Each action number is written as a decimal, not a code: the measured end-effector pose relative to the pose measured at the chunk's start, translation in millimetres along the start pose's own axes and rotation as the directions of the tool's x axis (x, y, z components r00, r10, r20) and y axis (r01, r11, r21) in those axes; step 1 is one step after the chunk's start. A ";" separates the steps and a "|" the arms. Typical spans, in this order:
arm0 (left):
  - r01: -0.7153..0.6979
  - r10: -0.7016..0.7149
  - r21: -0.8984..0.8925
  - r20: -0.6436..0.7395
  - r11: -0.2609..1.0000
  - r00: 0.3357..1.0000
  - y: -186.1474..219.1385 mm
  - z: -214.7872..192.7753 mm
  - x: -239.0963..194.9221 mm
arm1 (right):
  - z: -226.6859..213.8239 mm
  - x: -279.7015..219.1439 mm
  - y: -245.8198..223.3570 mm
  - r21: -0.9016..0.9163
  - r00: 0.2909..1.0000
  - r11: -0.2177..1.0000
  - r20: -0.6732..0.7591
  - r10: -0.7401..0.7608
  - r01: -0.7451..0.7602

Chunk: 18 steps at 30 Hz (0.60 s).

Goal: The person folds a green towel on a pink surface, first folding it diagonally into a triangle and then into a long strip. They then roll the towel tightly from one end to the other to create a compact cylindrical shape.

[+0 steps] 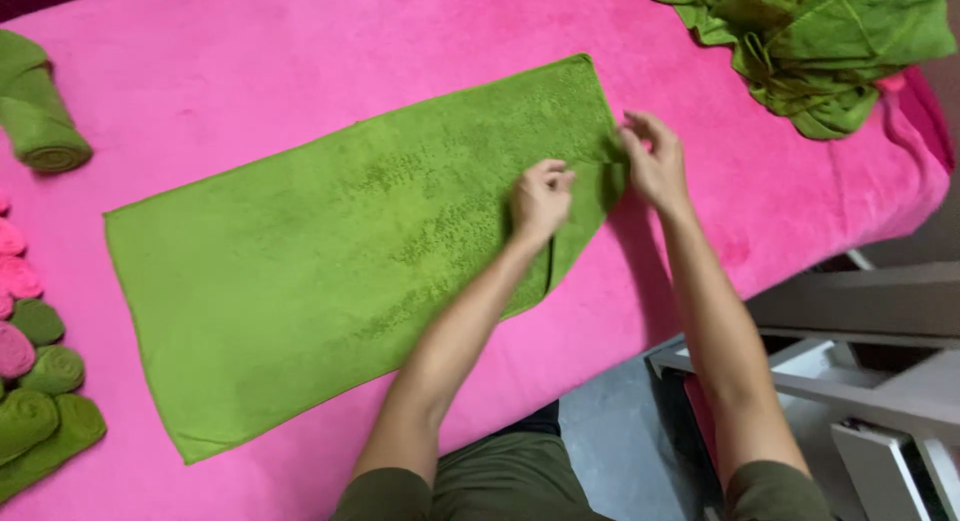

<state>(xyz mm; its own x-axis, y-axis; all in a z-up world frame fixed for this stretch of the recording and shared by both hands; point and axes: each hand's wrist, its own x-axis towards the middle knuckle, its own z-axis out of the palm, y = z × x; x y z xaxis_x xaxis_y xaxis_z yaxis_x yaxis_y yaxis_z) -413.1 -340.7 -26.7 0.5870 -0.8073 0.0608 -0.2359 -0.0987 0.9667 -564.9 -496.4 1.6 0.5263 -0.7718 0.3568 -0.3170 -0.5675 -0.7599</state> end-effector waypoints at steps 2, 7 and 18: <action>-0.008 0.011 0.033 -0.081 0.999 0.997 -12.2 -27.7 20.4 | 14.7 40.5 6.7 0.032 0.995 0.999 0.098 -0.032 0.029; 0.302 -0.244 0.251 -0.237 0.919 0.940 3.6 -119.3 57.0 | 37.7 112.0 36.0 -0.232 0.949 0.957 0.300 -0.100 0.175; 0.077 0.110 0.738 -0.202 0.670 0.973 -99.6 -189.6 109.1 | 49.9 133.9 54.1 -0.344 0.961 0.922 0.264 -0.085 0.176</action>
<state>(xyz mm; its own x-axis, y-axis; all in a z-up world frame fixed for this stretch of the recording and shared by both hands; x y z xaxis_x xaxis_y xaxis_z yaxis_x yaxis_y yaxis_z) -178.7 -308.7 -69.2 0.7016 -0.6791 0.2158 -0.6846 -0.5582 0.4688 -472.2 -616.2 -18.9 0.7410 -0.6174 0.2641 -0.4709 -0.7581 -0.4512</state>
